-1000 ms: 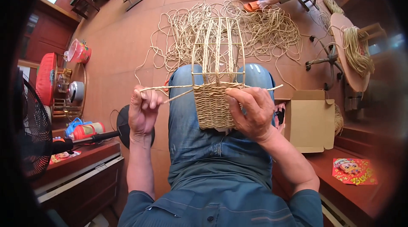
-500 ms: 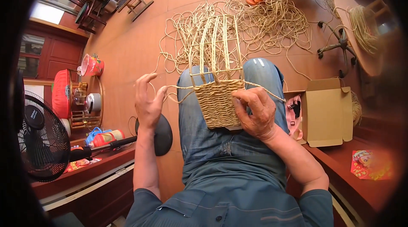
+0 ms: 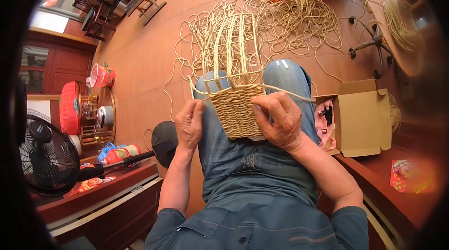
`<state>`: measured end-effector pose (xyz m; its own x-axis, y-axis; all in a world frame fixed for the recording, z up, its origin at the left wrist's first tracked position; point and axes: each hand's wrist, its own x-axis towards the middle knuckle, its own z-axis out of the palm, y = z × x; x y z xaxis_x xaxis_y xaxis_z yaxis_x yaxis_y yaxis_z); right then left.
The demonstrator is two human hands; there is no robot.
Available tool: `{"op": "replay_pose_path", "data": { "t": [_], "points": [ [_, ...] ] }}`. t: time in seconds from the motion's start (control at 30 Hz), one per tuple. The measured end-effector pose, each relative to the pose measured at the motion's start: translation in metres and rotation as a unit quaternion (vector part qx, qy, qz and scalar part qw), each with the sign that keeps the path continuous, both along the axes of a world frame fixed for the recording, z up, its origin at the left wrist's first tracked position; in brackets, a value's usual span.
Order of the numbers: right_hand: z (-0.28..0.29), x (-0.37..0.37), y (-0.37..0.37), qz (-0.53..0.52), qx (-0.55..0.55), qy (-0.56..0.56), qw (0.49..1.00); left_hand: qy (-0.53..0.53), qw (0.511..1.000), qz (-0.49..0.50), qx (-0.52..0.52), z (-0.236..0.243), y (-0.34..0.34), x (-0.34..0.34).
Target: Weaving a straw basket by hand.
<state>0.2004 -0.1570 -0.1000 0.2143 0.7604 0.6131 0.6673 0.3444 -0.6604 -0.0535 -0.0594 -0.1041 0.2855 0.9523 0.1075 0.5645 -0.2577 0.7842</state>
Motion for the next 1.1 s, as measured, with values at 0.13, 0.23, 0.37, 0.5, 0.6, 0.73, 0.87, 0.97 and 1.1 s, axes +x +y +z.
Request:
{"op": "replay_pose_path", "data": {
  "t": [0.13, 0.23, 0.37, 0.5, 0.6, 0.73, 0.87, 0.97, 1.1],
  "points": [
    [-0.002, -0.001, -0.002, -0.003, -0.002, 0.015, 1.000, 0.089, 0.992, 0.082, -0.023, -0.057, 0.015, -0.086],
    [-0.001, -0.003, 0.002, 0.015, 0.000, 0.024, 1.000, 0.193, 0.975, 0.092, -0.062, -0.098, 0.027, -0.154],
    [0.000, -0.003, 0.004, 0.015, 0.004, 0.025, 1.000, 0.341, 0.938, 0.040, 0.057, -0.102, 0.035, -0.155],
    [0.000, 0.002, 0.000, -0.001, 0.009, 0.017, 1.000, 0.043, 0.995, -0.005, 0.089, 0.003, 0.010, -0.022],
    [0.002, -0.001, 0.001, 0.006, 0.002, 0.033, 0.999, -0.016, 0.998, -0.054, 0.022, 0.024, -0.010, 0.011],
    [0.003, -0.005, 0.002, 0.004, 0.004, 0.032, 0.999, -0.081, 0.995, -0.032, 0.053, 0.017, -0.010, 0.028],
    [0.001, -0.003, 0.002, 0.004, 0.009, 0.024, 1.000, -0.094, 0.995, -0.032, -0.006, 0.016, -0.010, 0.023],
    [0.000, 0.000, 0.001, 0.008, -0.004, 0.021, 1.000, -0.058, 0.998, -0.021, -0.007, 0.020, -0.005, 0.019],
    [-0.003, 0.002, 0.000, -0.001, -0.002, 0.025, 1.000, 0.020, 1.000, 0.007, 0.022, -0.003, 0.010, -0.012]
  ]
}}
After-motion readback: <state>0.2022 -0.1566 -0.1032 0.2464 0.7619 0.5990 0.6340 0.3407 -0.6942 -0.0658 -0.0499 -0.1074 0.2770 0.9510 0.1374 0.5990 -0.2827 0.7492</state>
